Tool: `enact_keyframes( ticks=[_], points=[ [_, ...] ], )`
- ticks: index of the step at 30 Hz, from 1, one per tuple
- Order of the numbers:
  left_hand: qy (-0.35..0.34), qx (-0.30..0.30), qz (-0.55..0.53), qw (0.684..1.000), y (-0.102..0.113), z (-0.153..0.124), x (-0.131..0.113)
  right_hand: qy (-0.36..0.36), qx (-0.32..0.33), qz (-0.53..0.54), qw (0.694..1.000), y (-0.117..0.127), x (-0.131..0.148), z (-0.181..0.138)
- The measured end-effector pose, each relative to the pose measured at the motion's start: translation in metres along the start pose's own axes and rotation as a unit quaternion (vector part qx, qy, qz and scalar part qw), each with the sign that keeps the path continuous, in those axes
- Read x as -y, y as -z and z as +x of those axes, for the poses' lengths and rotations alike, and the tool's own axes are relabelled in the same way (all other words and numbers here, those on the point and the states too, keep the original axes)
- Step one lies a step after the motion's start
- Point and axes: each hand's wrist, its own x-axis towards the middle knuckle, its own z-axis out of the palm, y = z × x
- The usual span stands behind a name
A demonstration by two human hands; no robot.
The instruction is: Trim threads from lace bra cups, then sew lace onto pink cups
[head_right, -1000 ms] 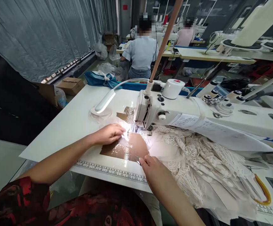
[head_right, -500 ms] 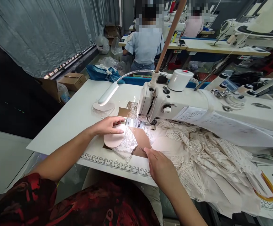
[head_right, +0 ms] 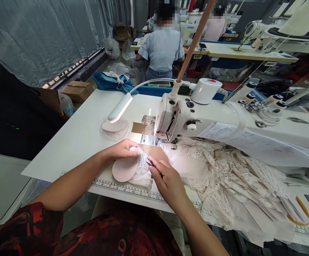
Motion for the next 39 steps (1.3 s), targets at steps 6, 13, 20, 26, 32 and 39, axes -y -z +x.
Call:
enact_keyframes(
  ticks=[6,13,20,26,32,39],
  points=[
    [0.013,0.020,-0.070,0.997,-0.002,-0.003,0.003,-0.003,-0.067,-0.099,0.993,-0.016,0.003,0.009],
    [-0.008,0.061,-0.128,0.990,0.000,-0.004,0.007,0.034,-0.101,-0.183,0.977,-0.026,0.002,0.012],
    [0.002,0.078,-0.130,0.988,0.000,-0.004,0.006,0.043,-0.128,-0.216,0.967,-0.029,0.001,0.010],
    [0.023,0.073,-0.137,0.988,0.000,-0.005,0.005,0.046,-0.147,-0.227,0.962,-0.034,0.000,0.009],
    [0.044,0.073,-0.155,0.984,-0.001,-0.006,0.002,0.056,-0.173,-0.243,0.953,-0.037,-0.001,0.009],
    [0.023,0.084,-0.155,0.984,0.001,-0.006,0.004,0.061,-0.167,-0.235,0.956,-0.033,0.001,0.005]
  ],
)
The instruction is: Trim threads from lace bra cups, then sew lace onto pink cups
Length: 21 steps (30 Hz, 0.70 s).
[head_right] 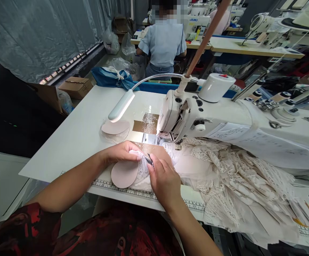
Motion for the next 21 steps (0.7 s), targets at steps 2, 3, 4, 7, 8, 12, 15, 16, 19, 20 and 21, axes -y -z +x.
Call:
enact_keyframes(
  ticks=[2,3,4,7,8,12,15,16,19,20,21],
  points=[
    [0.002,0.000,0.006,1.000,0.0012,0.0002,0.0012,-0.008,0.007,0.014,1.000,0.0017,-0.0004,-0.0004],
    [0.002,0.002,0.007,1.000,0.0016,0.0003,0.0017,-0.011,0.009,0.021,1.000,0.0018,-0.0007,-0.0003],
    [0.000,0.006,0.007,1.000,0.0018,0.0006,0.0020,-0.013,0.008,0.027,1.000,0.0015,-0.0008,-0.0001],
    [-0.023,0.025,0.003,0.999,0.0020,0.0014,0.0028,-0.007,-0.006,0.039,0.999,-0.0015,-0.0009,0.0009],
    [-0.032,0.029,0.003,0.999,0.0020,0.0016,0.0030,-0.004,-0.011,0.041,0.999,-0.0025,-0.0008,0.0011],
    [-0.038,0.036,0.004,0.999,0.0027,0.0021,0.0035,0.002,-0.020,0.043,0.999,-0.0035,-0.0006,0.0008],
    [-0.029,0.024,0.012,0.999,0.0028,0.0015,0.0028,0.003,-0.014,0.045,0.999,-0.0022,-0.0009,-0.0002],
    [-0.029,0.021,0.011,0.999,0.0025,0.0011,0.0023,0.003,-0.012,0.045,0.999,-0.0019,-0.0012,-0.0005],
    [-0.028,0.021,-0.005,0.999,0.0016,-0.0001,0.0007,0.002,-0.012,0.044,0.999,-0.0024,-0.0021,-0.0011],
    [-0.024,0.020,-0.010,0.999,0.0015,-0.0003,0.0005,0.000,-0.012,0.044,0.999,-0.0028,-0.0024,-0.0013],
    [-0.021,0.020,-0.012,1.000,0.0015,-0.0005,0.0005,-0.002,-0.010,0.043,0.999,-0.0032,-0.0026,-0.0015]
  ],
)
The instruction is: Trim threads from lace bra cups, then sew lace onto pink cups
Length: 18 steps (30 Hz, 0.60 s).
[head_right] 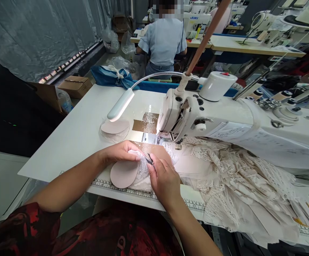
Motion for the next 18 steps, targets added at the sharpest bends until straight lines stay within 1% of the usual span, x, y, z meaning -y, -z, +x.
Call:
enact_keyframes(
  ticks=[5,12,15,17,18],
  points=[
    [0.013,0.000,0.011,1.000,0.0019,0.0011,0.0025,-0.008,0.000,-0.009,1.000,-0.0008,-0.0001,-0.0006],
    [0.008,0.024,0.040,0.999,-0.0006,-0.0006,-0.0004,0.014,-0.014,-0.030,0.999,-0.0043,0.0025,0.0001],
    [0.007,0.022,0.061,0.998,-0.0024,-0.0002,-0.0022,0.030,-0.019,-0.026,0.999,-0.0059,0.0020,0.0000],
    [0.003,0.020,0.077,0.997,-0.0022,0.0013,-0.0017,0.015,-0.011,-0.007,1.000,-0.0046,0.0009,0.0010],
    [0.002,0.019,0.086,0.996,-0.0015,0.0018,-0.0012,-0.008,-0.002,0.007,1.000,-0.0029,0.0002,0.0019]
  ],
)
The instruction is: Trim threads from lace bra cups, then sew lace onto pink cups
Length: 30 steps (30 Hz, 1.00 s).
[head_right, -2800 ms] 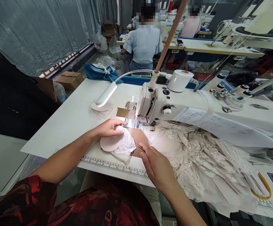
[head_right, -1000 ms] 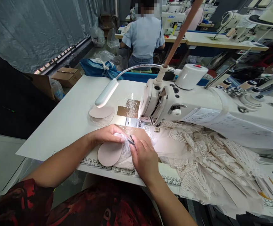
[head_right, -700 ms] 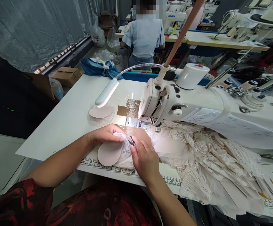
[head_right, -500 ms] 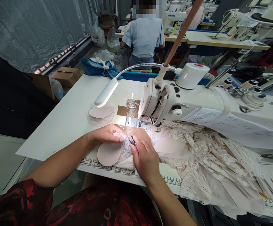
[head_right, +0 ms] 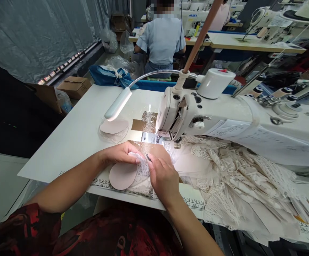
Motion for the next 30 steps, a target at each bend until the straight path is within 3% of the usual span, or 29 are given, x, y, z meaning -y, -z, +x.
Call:
enact_keyframes(
  ticks=[4,6,11,16,21,24,26,30],
  points=[
    [-0.022,-0.027,0.112,0.993,0.004,-0.005,-0.001,-0.128,0.055,0.058,0.989,0.013,-0.005,0.005],
    [-0.019,-0.061,0.192,0.979,0.006,-0.013,-0.005,-0.144,0.089,0.080,0.982,0.021,-0.009,0.007],
    [0.040,-0.102,0.326,0.939,0.005,-0.017,-0.019,-0.021,0.171,0.099,0.980,0.041,-0.026,0.015],
    [0.012,-0.082,0.344,0.935,0.011,0.023,-0.029,0.071,0.252,0.073,0.962,0.046,-0.038,0.035],
    [-0.013,-0.073,0.441,0.894,0.027,0.059,-0.032,0.052,0.288,-0.044,0.955,0.027,-0.045,0.043],
    [-0.096,-0.132,0.530,0.832,0.027,0.055,-0.035,0.025,0.286,-0.058,0.956,0.019,-0.048,0.040],
    [-0.140,-0.159,0.551,0.807,0.019,0.044,-0.036,0.012,0.287,-0.044,0.957,0.018,-0.050,0.038],
    [-0.140,-0.102,0.537,0.825,-0.005,0.024,-0.029,-0.007,0.292,-0.029,0.956,0.020,-0.051,0.037]
  ],
)
